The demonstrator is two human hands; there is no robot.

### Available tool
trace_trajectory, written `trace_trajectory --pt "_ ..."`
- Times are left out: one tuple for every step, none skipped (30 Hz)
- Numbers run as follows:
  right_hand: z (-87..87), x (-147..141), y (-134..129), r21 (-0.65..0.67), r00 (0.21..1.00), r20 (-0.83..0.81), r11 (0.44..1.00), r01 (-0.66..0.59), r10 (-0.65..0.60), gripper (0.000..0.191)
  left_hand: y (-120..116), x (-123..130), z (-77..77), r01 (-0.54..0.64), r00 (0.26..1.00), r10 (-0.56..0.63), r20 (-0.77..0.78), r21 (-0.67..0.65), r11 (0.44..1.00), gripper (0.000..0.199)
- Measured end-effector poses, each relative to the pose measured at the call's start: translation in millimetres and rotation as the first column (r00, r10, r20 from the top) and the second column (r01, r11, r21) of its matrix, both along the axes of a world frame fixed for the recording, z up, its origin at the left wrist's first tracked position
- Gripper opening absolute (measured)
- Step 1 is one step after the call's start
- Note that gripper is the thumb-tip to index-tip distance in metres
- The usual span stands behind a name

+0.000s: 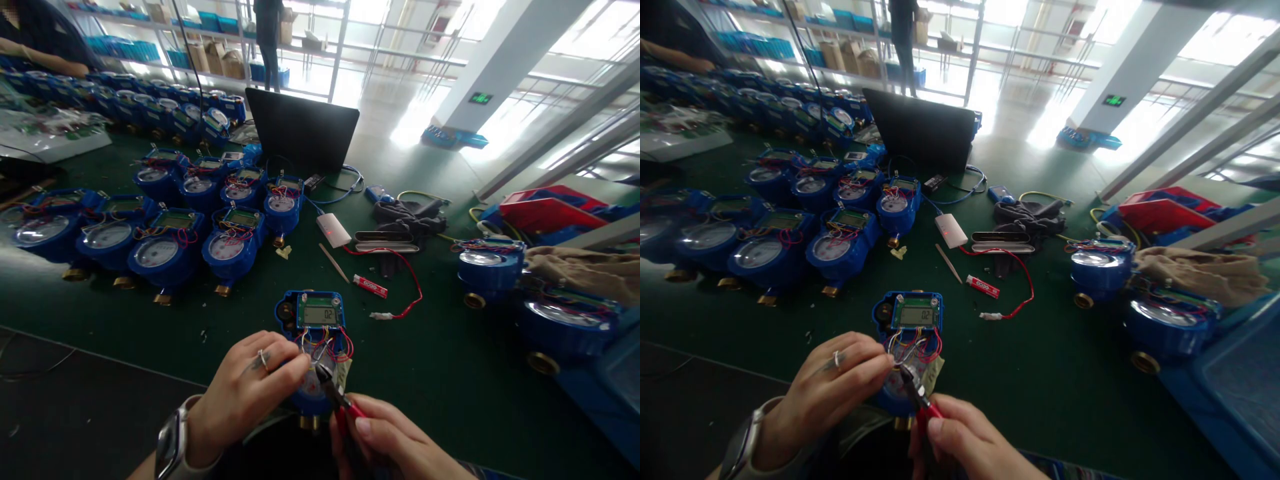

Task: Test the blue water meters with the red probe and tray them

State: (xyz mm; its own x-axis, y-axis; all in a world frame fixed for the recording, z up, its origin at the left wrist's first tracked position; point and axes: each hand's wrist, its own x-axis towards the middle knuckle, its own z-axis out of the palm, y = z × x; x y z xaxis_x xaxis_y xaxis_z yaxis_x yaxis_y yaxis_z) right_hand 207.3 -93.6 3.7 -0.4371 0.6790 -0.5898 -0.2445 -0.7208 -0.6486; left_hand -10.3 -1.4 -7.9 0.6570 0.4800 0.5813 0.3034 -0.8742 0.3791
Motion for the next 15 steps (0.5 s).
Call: trace_trajectory --pt "1.6 0 1 -0.006 1.0 0.004 1.0 -0.009 0.009 0.043 0 0 0.3 -0.005 1.0 0.005 -0.008 0.0 1.0 0.014" --pt "3.1 -1 2 -0.013 1.0 0.006 1.0 -0.014 0.014 0.044 1 1 0.6 -0.007 1.0 0.007 -0.014 0.005 1.0 0.015" --pt "4.6 -1 2 -0.016 1.0 0.008 1.0 -0.016 0.016 0.044 1 1 0.8 -0.008 1.0 0.009 -0.017 0.011 1.0 0.015" --pt "5.9 -1 3 -0.012 1.0 0.012 1.0 -0.016 0.016 0.044 1 2 0.9 -0.009 1.0 0.009 -0.02 0.018 1.0 0.016" --pt "7.2 -2 3 -0.003 1.0 0.02 1.0 -0.018 0.018 0.044 1 2 0.7 -0.009 1.0 0.009 -0.018 0.025 1.0 0.017" --pt "8.5 -2 4 0.008 0.999 0.034 1.0 -0.025 0.024 0.044 1 2 0.4 -0.009 1.0 0.009 -0.011 0.031 0.999 0.017" --pt "9.7 -2 5 0.017 0.998 0.046 0.999 -0.038 0.037 0.044 0 2 0.0 -0.008 1.0 0.008 0.005 0.039 0.999 0.017" --pt "10.8 -2 6 0.027 0.997 0.057 0.998 -0.054 0.052 0.044 0 2 -0.4 -0.007 1.0 0.006 0.021 0.041 0.999 0.016" --pt "11.8 -2 7 0.034 0.996 0.067 0.997 -0.067 0.065 0.045 -1 2 -0.9 -0.005 0.999 0.003 0.039 0.046 0.999 0.015" --pt "12.6 -2 8 0.041 0.994 0.076 0.996 -0.081 0.078 0.046 -2 1 -1.3 -0.004 0.998 0.001 0.055 0.054 0.999 0.014" --pt "13.2 -1 8 0.053 0.992 0.088 0.994 -0.093 0.088 0.047 -2 1 -1.8 -0.003 0.998 -0.001 0.066 0.062 0.998 0.014" --pt "13.6 -1 8 0.069 0.99 0.101 0.992 -0.102 0.095 0.047 -3 1 -2.3 -0.005 0.998 0.001 0.066 0.065 0.998 0.015" --pt "13.9 -1 8 0.081 0.988 0.114 0.991 -0.109 0.1 0.048 -3 0 -3.1 -0.012 0.998 0.007 0.062 0.069 0.998 0.015" --pt "14.0 0 8 0.092 0.986 0.128 0.989 -0.118 0.105 0.048 -3 0 -4.2 -0.023 0.998 0.018 0.06 0.078 0.997 0.016" --pt "14.0 0 8 0.099 0.984 0.137 0.987 -0.128 0.114 0.048 -3 0 -5.4 -0.038 0.998 0.032 0.059 0.093 0.995 0.016"
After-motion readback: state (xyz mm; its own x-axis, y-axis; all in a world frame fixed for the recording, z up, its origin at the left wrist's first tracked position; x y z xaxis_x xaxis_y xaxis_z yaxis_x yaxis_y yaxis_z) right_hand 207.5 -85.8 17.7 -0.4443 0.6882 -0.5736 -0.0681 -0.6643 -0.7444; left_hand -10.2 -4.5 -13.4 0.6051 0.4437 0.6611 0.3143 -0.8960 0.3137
